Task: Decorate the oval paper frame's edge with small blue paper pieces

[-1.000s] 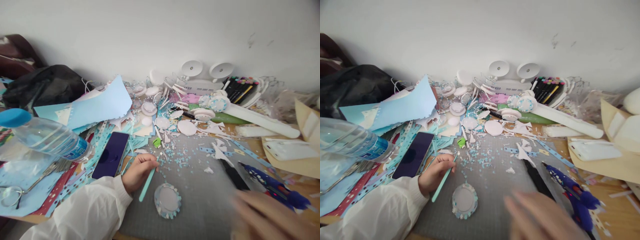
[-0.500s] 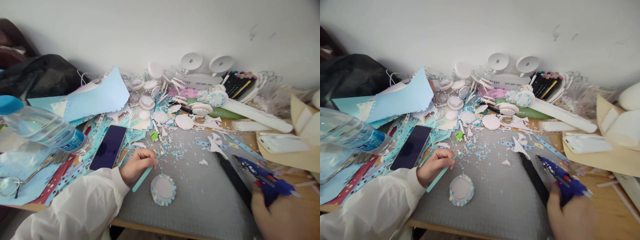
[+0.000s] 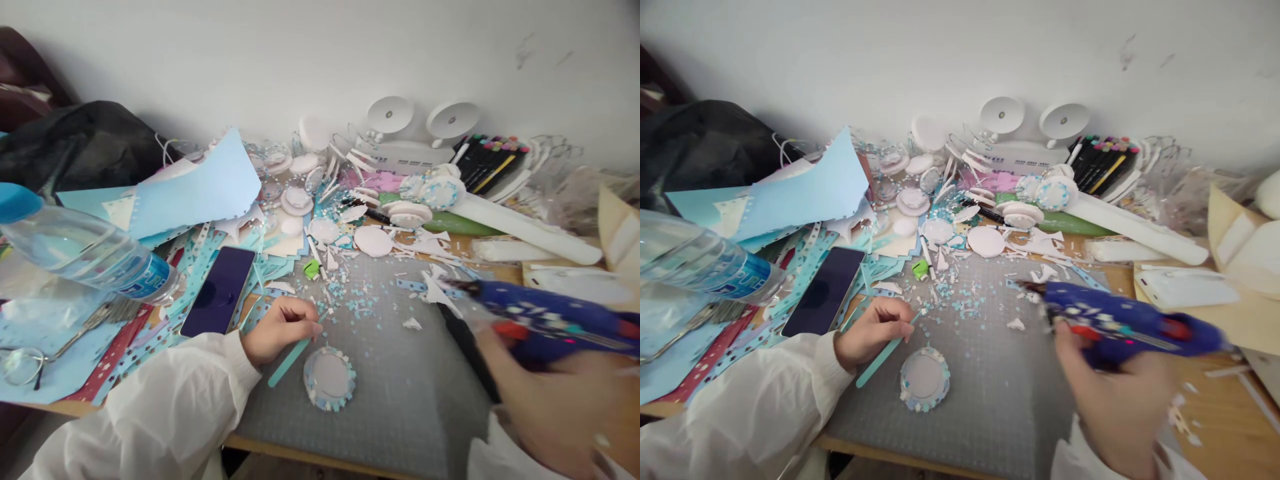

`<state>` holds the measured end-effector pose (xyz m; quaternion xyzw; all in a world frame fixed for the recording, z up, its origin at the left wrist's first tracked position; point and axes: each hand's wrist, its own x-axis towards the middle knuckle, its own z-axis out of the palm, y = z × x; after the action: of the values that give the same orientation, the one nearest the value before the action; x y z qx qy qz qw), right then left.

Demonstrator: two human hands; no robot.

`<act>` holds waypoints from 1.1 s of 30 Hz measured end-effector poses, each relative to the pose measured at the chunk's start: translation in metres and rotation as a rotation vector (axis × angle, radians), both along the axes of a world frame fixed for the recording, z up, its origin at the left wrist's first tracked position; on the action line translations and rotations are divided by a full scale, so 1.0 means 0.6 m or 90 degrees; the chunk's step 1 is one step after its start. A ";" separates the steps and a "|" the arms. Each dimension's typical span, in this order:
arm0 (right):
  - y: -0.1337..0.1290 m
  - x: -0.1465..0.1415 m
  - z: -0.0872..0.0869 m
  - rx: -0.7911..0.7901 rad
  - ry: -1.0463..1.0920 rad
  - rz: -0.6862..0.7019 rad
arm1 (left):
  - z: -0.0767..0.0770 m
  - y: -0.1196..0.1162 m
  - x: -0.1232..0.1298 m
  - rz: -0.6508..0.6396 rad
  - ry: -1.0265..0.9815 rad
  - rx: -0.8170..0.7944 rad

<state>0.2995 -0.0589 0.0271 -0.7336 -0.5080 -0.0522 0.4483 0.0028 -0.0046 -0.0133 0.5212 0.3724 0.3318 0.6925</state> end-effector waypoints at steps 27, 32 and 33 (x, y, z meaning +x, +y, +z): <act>-0.001 -0.099 -0.046 -0.158 -0.092 0.216 | 0.014 0.004 -0.001 -0.083 0.007 -0.007; 0.000 -0.099 -0.050 -0.159 -0.113 0.204 | 0.014 0.003 -0.001 -0.076 0.011 -0.005; 0.000 -0.099 -0.051 -0.158 -0.116 0.203 | 0.014 0.003 -0.001 -0.077 0.011 -0.002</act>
<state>0.2400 -0.0588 -0.0034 -0.6856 -0.6586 0.0164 0.3098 0.0019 -0.0027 -0.0051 0.5445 0.3469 0.2843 0.7088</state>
